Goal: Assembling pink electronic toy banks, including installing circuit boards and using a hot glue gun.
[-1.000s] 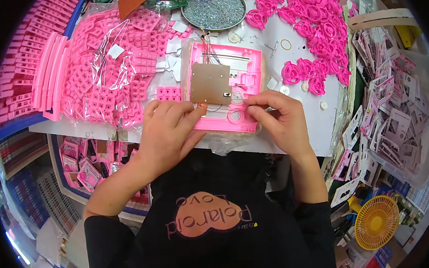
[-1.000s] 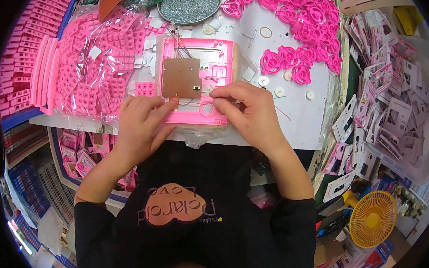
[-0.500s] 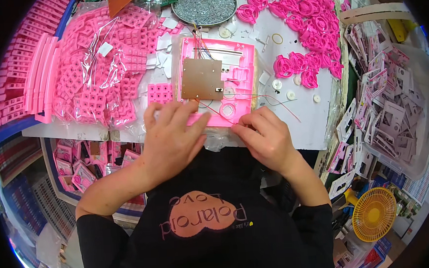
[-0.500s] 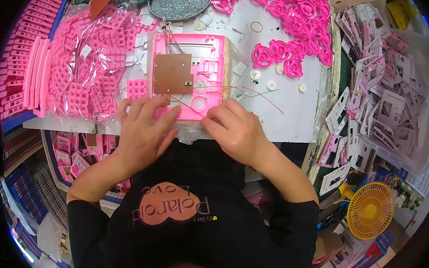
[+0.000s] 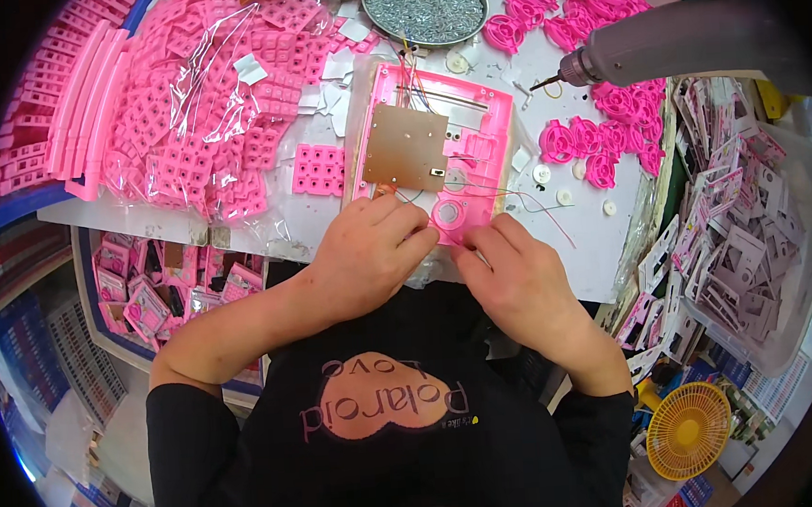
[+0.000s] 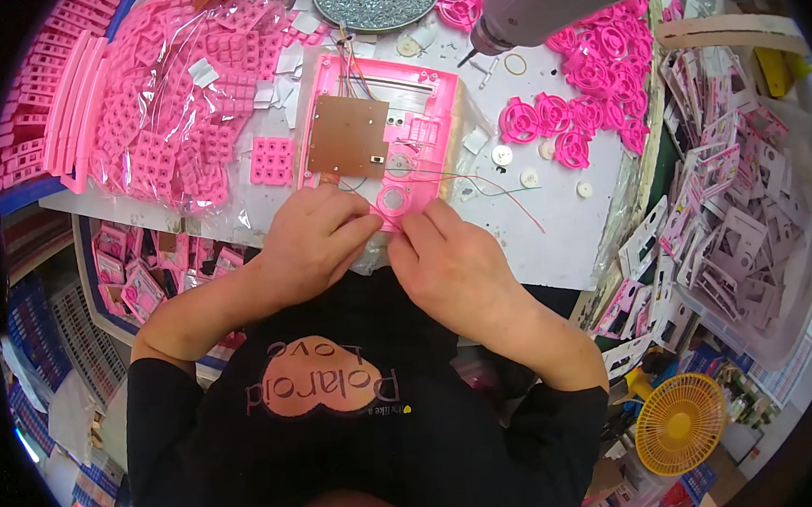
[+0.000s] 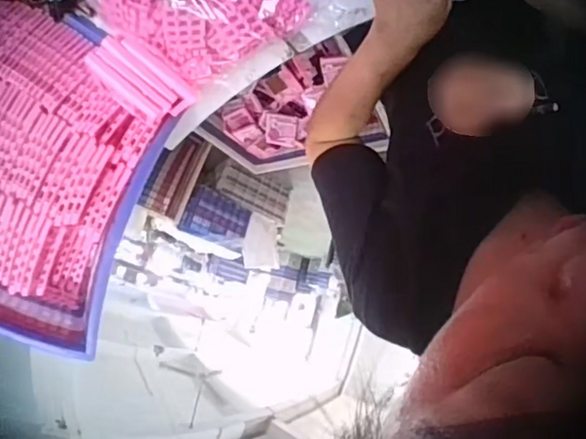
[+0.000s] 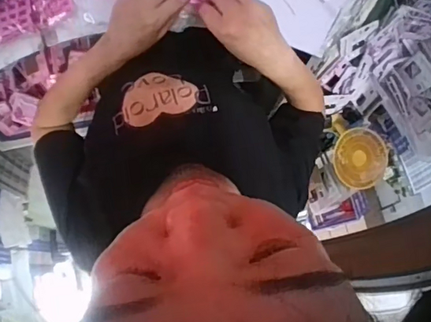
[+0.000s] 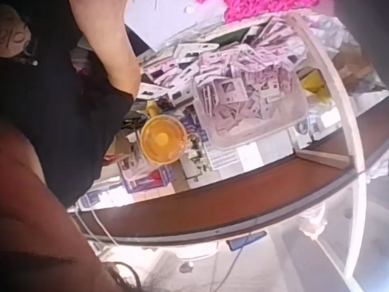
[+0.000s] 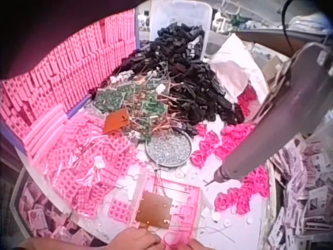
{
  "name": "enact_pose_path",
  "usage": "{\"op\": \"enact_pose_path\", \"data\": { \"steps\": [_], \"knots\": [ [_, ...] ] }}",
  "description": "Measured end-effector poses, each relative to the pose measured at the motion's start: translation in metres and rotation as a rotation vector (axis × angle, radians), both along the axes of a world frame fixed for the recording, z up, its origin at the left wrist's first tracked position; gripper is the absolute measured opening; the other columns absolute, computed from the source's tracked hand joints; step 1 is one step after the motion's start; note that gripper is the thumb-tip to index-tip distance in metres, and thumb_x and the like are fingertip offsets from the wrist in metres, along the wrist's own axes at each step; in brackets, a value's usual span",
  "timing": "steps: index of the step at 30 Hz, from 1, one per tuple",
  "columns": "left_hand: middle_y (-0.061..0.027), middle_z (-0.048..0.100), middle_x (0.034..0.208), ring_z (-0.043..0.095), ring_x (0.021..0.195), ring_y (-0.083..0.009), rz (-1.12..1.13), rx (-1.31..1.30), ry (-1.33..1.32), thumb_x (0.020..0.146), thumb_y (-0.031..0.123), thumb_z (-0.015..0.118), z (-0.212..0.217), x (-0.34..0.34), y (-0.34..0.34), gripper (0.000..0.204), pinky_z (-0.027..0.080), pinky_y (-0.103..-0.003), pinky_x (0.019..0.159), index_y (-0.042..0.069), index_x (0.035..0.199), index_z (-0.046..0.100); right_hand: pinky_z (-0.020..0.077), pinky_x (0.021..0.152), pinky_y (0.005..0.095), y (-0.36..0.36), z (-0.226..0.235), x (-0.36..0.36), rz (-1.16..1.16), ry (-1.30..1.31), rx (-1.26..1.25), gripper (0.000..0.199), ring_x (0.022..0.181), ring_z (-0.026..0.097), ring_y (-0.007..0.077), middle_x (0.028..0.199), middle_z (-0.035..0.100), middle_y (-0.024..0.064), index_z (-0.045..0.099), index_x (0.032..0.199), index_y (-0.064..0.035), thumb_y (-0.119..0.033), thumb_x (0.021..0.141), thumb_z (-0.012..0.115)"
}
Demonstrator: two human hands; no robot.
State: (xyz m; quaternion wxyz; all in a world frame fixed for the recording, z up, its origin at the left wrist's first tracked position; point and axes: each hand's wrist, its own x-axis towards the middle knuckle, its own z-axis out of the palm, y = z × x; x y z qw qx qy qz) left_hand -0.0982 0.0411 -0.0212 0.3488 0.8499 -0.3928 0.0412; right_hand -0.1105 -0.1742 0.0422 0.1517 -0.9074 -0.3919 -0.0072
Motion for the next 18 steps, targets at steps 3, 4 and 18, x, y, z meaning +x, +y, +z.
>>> {"op": "enact_pose_path", "data": {
  "steps": [3,4,18],
  "knots": [
    [-0.0043,0.058,0.090,0.058,0.081,-0.0244,0.004,-0.015,-0.008,0.074,0.009,0.072,-0.002,0.000,0.000,0.024,0.045,-0.038,0.069,0.008,0.097,0.067,0.0524,0.057,0.0316,0.001,0.004,-0.002,-0.032,0.012,0.060,0.017,0.082,0.060,0.0245,0.085,0.057,0.0080,0.064,0.083,-0.0005,-0.003,0.067,0.068],
    [-0.0041,0.058,0.089,0.058,0.081,-0.0242,0.007,-0.019,-0.008,0.074,0.009,0.072,-0.003,-0.001,0.000,0.023,0.045,-0.038,0.068,0.008,0.097,0.068,0.0523,0.058,0.0321,-0.001,0.002,0.001,-0.042,0.037,0.127,0.018,0.081,0.061,0.0245,0.087,0.058,0.0078,0.065,0.084,-0.0007,-0.002,0.067,0.069],
    [-0.0041,0.057,0.084,0.057,0.078,-0.0239,0.028,-0.032,0.006,0.075,0.012,0.071,-0.002,0.001,0.000,0.020,0.044,-0.037,0.066,0.009,0.094,0.068,0.0519,0.064,0.0373,-0.018,-0.020,0.013,-0.189,0.360,0.363,0.014,0.079,0.062,0.0267,0.086,0.066,0.0101,0.069,0.089,-0.0025,-0.001,0.077,0.075]
  ]
}}
